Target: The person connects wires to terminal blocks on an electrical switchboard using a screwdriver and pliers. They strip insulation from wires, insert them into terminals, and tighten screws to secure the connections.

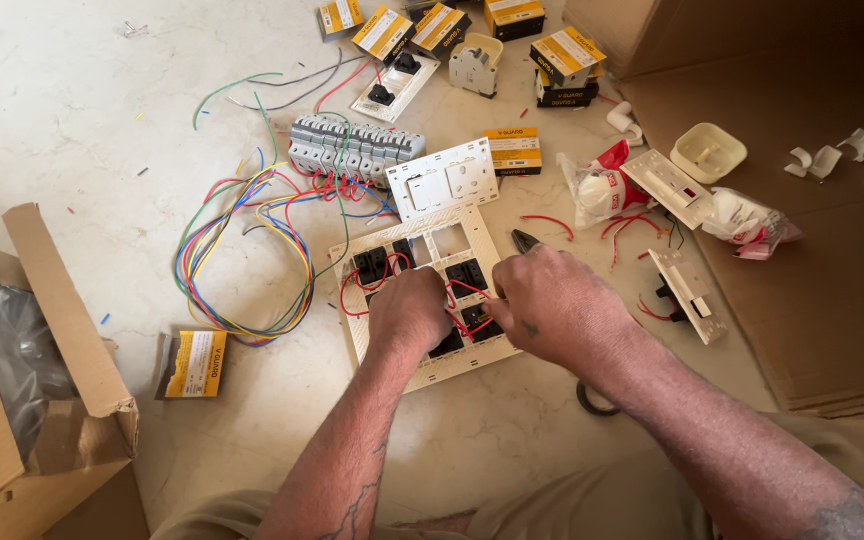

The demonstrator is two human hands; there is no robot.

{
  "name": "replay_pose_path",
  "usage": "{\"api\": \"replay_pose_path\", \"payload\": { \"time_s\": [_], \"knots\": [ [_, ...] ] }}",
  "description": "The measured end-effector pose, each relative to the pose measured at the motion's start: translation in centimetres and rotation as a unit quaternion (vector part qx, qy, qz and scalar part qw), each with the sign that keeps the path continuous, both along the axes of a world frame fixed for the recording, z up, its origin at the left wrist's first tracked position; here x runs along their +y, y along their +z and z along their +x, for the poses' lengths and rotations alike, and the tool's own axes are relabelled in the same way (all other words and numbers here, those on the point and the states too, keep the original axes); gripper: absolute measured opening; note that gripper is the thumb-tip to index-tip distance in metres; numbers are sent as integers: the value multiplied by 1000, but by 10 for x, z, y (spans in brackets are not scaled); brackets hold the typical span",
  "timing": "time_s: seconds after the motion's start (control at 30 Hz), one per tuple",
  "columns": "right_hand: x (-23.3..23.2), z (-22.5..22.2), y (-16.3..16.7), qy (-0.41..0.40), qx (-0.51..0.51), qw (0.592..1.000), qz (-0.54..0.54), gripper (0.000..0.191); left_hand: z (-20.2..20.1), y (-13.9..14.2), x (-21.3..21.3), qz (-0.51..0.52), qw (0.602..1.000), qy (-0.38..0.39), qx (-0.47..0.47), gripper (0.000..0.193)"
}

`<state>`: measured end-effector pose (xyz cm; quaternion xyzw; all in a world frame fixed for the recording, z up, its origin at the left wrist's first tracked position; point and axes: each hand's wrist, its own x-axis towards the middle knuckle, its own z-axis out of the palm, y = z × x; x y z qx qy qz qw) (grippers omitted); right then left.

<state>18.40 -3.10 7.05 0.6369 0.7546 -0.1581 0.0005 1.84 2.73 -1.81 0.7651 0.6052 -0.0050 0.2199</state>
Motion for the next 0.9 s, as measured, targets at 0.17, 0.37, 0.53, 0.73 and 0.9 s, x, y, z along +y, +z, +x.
{"api": "replay_pose_path", "payload": {
  "time_s": [0.17,0.37,0.53,0.73,0.9],
  "knots": [
    [-2,1,1,54,40,996,58,25,-4,-1,4,-9,999,-4,-31,8],
    [-3,-1,4,52,28,997,42,25,-4,2,4,-8,999,-8,-34,9],
    [-2,-3,4,53,-56,997,9,31,-2,7,2,-42,999,-1,-4,18],
    [-4,-2,-3,31,-32,998,32,32,1,7,2,-2,1000,-6,-21,9],
    [11,-1,-1,124,17,989,76,11,0,1,4,-14,1000,-10,-11,9]
  ]
}}
